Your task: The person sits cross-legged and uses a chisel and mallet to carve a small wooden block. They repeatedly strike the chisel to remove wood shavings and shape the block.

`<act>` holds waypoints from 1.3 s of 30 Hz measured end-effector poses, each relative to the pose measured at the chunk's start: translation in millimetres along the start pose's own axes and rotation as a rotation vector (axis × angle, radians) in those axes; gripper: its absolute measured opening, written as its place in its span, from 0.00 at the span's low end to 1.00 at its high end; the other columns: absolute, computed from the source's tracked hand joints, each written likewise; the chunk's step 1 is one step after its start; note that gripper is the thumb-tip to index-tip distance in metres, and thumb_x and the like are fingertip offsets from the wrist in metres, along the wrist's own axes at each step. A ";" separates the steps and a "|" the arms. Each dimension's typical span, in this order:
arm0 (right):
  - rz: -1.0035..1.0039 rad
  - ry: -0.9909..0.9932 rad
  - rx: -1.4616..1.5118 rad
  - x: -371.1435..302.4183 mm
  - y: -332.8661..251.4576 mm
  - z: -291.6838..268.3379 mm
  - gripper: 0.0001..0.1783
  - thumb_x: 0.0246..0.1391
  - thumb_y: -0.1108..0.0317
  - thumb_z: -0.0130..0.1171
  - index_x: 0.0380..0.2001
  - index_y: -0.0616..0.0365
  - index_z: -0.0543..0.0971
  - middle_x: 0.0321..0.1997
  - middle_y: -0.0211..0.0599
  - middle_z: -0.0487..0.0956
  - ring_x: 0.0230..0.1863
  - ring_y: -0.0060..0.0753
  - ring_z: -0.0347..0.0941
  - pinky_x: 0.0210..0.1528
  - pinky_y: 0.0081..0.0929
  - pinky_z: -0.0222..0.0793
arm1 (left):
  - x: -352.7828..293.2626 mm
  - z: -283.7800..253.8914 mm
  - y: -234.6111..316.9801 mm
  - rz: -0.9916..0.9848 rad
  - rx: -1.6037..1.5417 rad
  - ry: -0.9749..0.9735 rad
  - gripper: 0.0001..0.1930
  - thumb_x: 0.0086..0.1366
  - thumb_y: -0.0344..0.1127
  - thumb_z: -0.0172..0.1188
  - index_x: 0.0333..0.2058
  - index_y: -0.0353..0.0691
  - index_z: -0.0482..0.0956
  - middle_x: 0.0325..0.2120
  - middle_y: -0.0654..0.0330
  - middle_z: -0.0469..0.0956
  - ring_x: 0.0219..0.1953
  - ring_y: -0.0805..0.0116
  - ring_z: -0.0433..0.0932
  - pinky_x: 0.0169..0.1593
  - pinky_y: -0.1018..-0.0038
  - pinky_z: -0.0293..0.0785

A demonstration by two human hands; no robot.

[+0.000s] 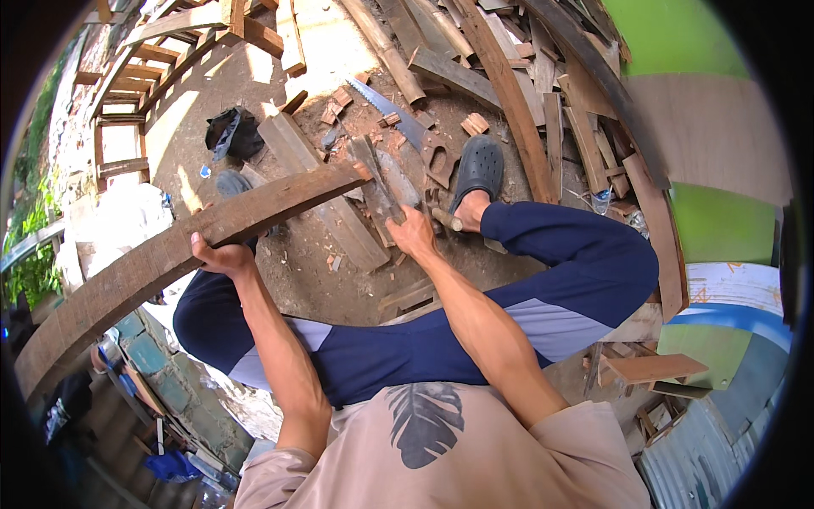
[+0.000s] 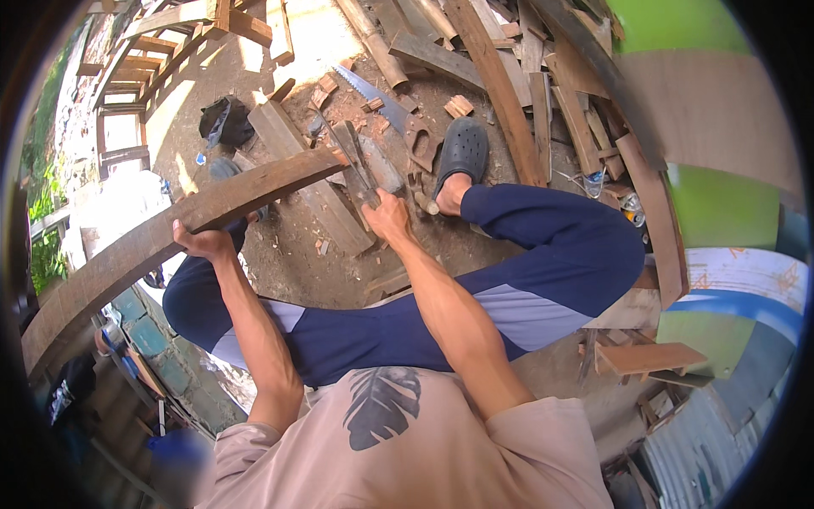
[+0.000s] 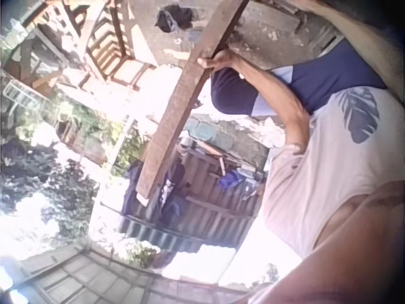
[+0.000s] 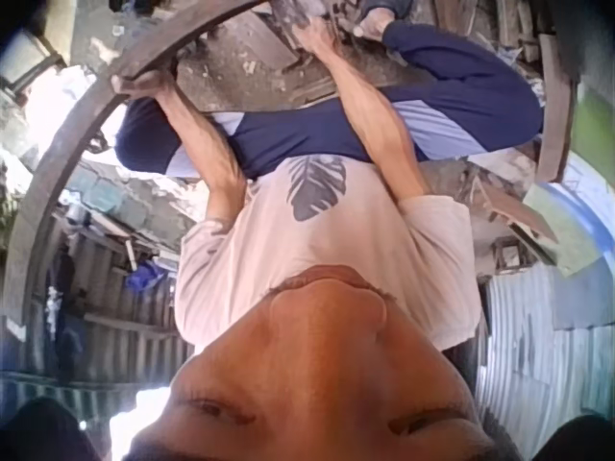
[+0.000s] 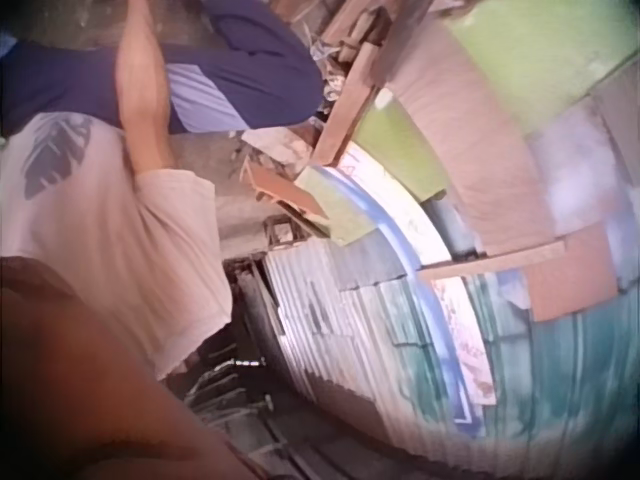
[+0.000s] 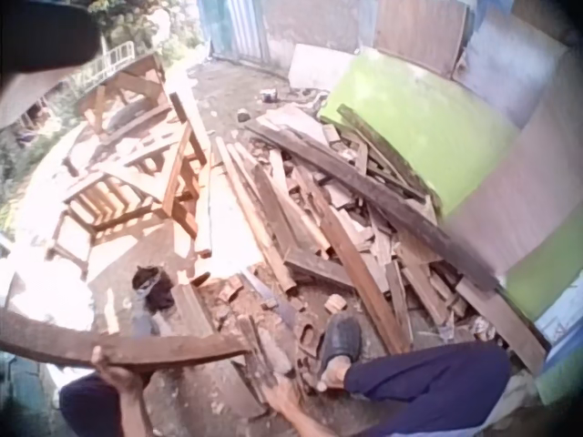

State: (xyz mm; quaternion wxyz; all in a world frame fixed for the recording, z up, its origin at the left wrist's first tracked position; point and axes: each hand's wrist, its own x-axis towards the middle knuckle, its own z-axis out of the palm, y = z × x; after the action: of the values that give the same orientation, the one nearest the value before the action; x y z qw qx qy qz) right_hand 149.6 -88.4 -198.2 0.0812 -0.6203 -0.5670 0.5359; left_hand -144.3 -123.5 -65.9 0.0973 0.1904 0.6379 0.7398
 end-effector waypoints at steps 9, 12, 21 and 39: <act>0.136 -0.167 -0.101 20.8 -5.2 10.4 0.35 0.49 0.53 0.64 0.55 0.69 0.76 0.44 0.65 0.81 0.47 0.59 0.80 0.51 0.42 0.75 | 5.9 -9.5 -1.8 -0.006 0.015 0.001 0.31 0.63 0.54 0.42 0.47 0.28 0.74 0.40 0.47 0.78 0.45 0.57 0.78 0.50 0.62 0.75; 0.022 0.036 -0.045 15.5 8.9 18.4 0.23 0.50 0.58 0.62 0.43 0.65 0.80 0.35 0.62 0.82 0.40 0.64 0.79 0.47 0.47 0.75 | 8.4 -10.0 -5.5 0.003 -0.001 0.005 0.31 0.63 0.54 0.42 0.47 0.28 0.74 0.40 0.47 0.78 0.45 0.58 0.78 0.50 0.63 0.75; 0.170 -0.144 -0.123 21.0 -3.0 22.5 0.22 0.50 0.56 0.62 0.43 0.63 0.81 0.39 0.60 0.82 0.45 0.60 0.80 0.50 0.46 0.74 | 12.3 2.5 0.4 -0.014 0.024 -0.030 0.31 0.63 0.54 0.42 0.47 0.29 0.74 0.41 0.47 0.78 0.46 0.58 0.77 0.51 0.62 0.74; 0.015 -0.066 0.081 21.7 -46.1 -9.3 0.31 0.48 0.56 0.63 0.51 0.67 0.78 0.41 0.63 0.82 0.46 0.59 0.80 0.51 0.44 0.75 | 16.3 8.4 0.8 -0.019 0.052 -0.062 0.31 0.63 0.54 0.41 0.48 0.29 0.73 0.41 0.47 0.77 0.45 0.55 0.79 0.50 0.59 0.76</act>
State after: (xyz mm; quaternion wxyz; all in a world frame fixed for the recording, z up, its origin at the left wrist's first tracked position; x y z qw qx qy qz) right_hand 123.5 -50.6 -174.1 0.0834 -0.6027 -0.5427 0.5790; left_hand -155.5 -109.7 -61.6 0.1190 0.2094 0.6556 0.7157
